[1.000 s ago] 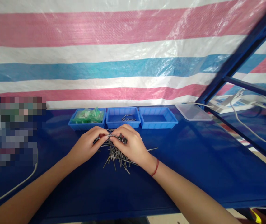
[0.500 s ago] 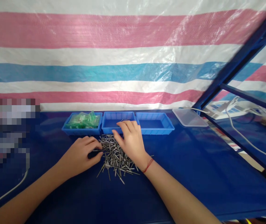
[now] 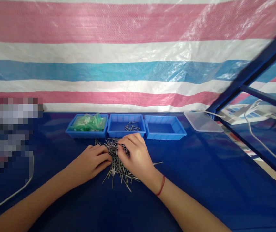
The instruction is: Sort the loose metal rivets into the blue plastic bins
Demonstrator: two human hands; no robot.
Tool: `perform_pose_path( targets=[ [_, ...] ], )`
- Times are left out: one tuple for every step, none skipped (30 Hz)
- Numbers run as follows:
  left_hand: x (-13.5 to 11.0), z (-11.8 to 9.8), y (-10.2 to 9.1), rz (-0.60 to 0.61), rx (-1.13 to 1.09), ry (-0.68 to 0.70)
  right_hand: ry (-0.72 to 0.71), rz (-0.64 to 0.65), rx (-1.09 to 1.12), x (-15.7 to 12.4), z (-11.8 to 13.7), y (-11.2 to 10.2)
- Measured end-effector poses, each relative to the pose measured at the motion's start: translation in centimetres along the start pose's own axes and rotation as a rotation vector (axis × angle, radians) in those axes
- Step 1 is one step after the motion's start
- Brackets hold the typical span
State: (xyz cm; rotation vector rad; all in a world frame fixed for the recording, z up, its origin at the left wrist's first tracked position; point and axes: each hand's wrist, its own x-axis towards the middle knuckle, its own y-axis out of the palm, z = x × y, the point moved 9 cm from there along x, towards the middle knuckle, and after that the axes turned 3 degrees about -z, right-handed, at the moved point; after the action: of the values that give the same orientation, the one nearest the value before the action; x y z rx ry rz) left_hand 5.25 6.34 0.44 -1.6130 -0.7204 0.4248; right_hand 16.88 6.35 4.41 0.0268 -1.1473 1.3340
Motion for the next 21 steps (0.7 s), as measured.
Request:
perform_pose_path(
  targets=[
    [0.0, 0.1, 0.0, -0.005, 0.023, -0.005, -0.013, 0.030, 0.010, -0.1, 0.3, 0.3],
    [0.1, 0.2, -0.2, -0.017, 0.048, -0.013, -0.030, 0.066, 0.016, -0.2, 0.6, 0.7],
    [0.1, 0.3, -0.4, -0.034, 0.071, -0.020, -0.048, 0.103, 0.017, -0.3, 0.9, 1.1],
    [0.1, 0.4, -0.7, -0.054, 0.087, -0.024, -0.064, 0.135, 0.012, -0.4, 1.2, 1.5],
    [0.1, 0.5, -1.0, -0.077, 0.096, -0.022, -0.077, 0.161, 0.005, -0.5, 1.4, 1.8],
    [0.1, 0.4, -1.3, -0.097, 0.096, -0.016, -0.088, 0.176, -0.003, -0.7, 1.5, 2.0],
    [0.1, 0.4, -1.6, -0.117, 0.088, -0.008, -0.096, 0.184, -0.008, -0.8, 1.6, 2.2],
    [0.1, 0.2, -1.9, -0.137, 0.076, -0.001, -0.104, 0.187, -0.008, -0.8, 1.7, 2.3],
    [0.1, 0.1, -2.2, -0.159, 0.060, 0.003, -0.111, 0.187, -0.007, -0.9, 1.8, 2.3],
    [0.1, 0.0, -2.5, -0.184, 0.041, 0.004, -0.116, 0.182, -0.005, -0.9, 1.8, 2.3],
    [0.0, -0.1, -2.8, -0.211, 0.022, 0.004, -0.117, 0.175, -0.002, -0.9, 1.8, 2.3],
    [0.0, -0.1, -3.0, -0.241, 0.000, 0.003, -0.115, 0.167, 0.000, -0.8, 1.8, 2.2],
    [0.0, -0.2, -3.2, -0.274, -0.024, 0.000, -0.110, 0.160, 0.002, -0.8, 1.7, 2.1],
    [-0.1, -0.1, -3.4, -0.309, -0.049, -0.010, -0.105, 0.154, 0.007, -0.7, 1.7, 2.0],
    [-0.1, 0.2, -3.6, -0.344, -0.079, -0.031, -0.101, 0.148, 0.016, -0.6, 1.6, 1.9],
    [-0.2, 0.5, -3.7, -0.374, -0.112, -0.059, -0.098, 0.140, 0.026, -0.6, 1.6, 1.8],
    [-0.3, 0.9, -3.7, -0.396, -0.147, -0.091, -0.097, 0.128, 0.038, -0.5, 1.6, 1.7],
    [-0.3, 1.2, -3.6, -0.404, -0.184, -0.118, -0.098, 0.116, 0.048, -0.5, 1.6, 1.5],
    [-0.3, 1.4, -3.5, -0.401, -0.219, -0.134, -0.100, 0.107, 0.056, -0.5, 1.6, 1.5],
    [-0.3, 1.5, -3.4, -0.391, -0.252, -0.138, -0.102, 0.103, 0.061, -0.5, 1.6, 1.4],
    [-0.2, 1.4, -3.3, -0.381, -0.280, -0.134, -0.103, 0.102, 0.063, -0.5, 1.6, 1.5]
  ],
)
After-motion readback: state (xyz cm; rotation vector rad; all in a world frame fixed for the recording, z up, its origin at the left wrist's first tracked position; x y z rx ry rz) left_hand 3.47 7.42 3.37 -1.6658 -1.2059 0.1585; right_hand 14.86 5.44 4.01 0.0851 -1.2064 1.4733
